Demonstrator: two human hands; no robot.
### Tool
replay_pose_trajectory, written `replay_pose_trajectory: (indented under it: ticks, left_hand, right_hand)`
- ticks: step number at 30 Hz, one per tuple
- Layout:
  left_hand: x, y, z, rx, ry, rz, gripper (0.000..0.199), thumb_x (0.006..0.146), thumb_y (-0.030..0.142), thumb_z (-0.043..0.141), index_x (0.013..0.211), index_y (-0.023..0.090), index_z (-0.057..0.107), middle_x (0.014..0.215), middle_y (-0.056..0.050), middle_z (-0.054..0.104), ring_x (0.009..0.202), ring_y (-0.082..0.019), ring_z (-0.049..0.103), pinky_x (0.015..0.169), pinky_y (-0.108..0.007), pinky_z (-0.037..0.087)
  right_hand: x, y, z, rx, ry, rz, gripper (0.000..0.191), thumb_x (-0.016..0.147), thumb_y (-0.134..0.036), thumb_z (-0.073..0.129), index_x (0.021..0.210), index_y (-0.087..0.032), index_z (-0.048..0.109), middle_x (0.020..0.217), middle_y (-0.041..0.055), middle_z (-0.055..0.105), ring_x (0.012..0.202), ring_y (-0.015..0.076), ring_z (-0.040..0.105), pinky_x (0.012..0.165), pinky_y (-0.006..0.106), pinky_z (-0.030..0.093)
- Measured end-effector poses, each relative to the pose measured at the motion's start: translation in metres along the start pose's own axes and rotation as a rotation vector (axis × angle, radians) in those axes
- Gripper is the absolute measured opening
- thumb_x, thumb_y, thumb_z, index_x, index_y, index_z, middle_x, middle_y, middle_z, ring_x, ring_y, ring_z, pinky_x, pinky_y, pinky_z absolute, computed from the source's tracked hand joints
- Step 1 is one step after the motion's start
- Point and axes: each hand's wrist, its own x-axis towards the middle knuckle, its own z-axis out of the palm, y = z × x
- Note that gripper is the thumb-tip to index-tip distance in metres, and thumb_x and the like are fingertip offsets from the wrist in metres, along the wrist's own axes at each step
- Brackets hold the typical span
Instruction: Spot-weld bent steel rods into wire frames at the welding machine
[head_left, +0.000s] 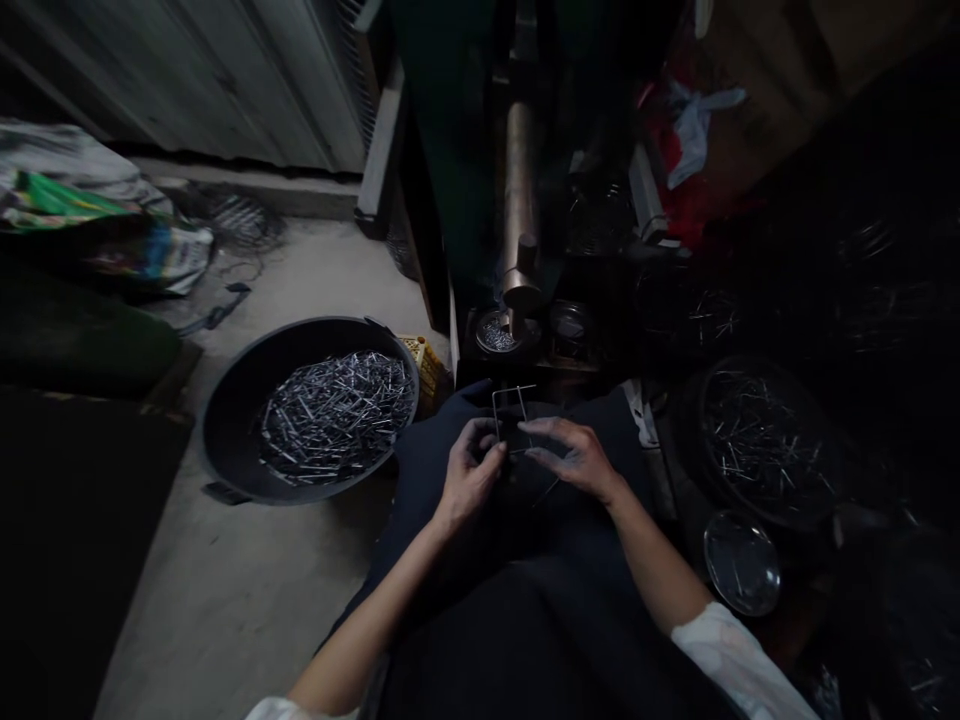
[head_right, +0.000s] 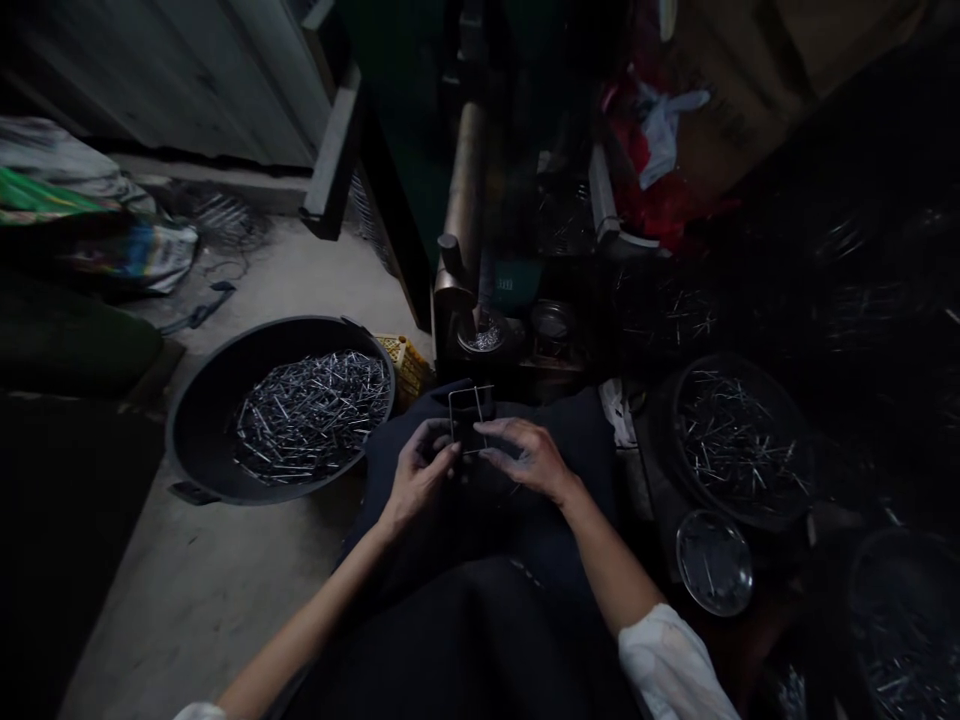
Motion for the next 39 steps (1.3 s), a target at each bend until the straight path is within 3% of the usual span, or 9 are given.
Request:
replay_pose_trajectory:
  ticks: [24, 39]
  left_hand:
    - [0.021, 0.009, 0.003, -0.108, -0.010, 0.072, 0.036, 0.078, 0.036, 0.078, 0.104, 0.018, 0.060, 0.072, 0.005, 0.055, 0.051, -0.008, 0.053, 0.045, -0.020, 0.050]
    - [0.030, 0.019, 0.002, -0.172, 0.015, 0.052, 0.037, 0.074, 0.034, 0.082, 0.100, 0.018, 0.059, 0.070, 0.008, 0.046, 0.052, -0.009, 0.057, 0.045, -0.020, 0.051]
  right_hand:
    - [0.020, 0.007, -0.007, 0.070, 0.021, -0.020, 0.036, 0.089, -0.027, 0.074, 0.125, -0.028, 0.068, 0.122, 0.0038, 0.073, 0.113, 0.0194, 0.070, 0.103, 0.034, 0.054]
    - [0.035, 0.004, -0.010, 0.034, 0.008, 0.009, 0.032, 0.089, -0.033, 0.073, 0.121, -0.028, 0.071, 0.119, 0.0039, 0.075, 0.111, 0.0205, 0.071, 0.102, 0.036, 0.055]
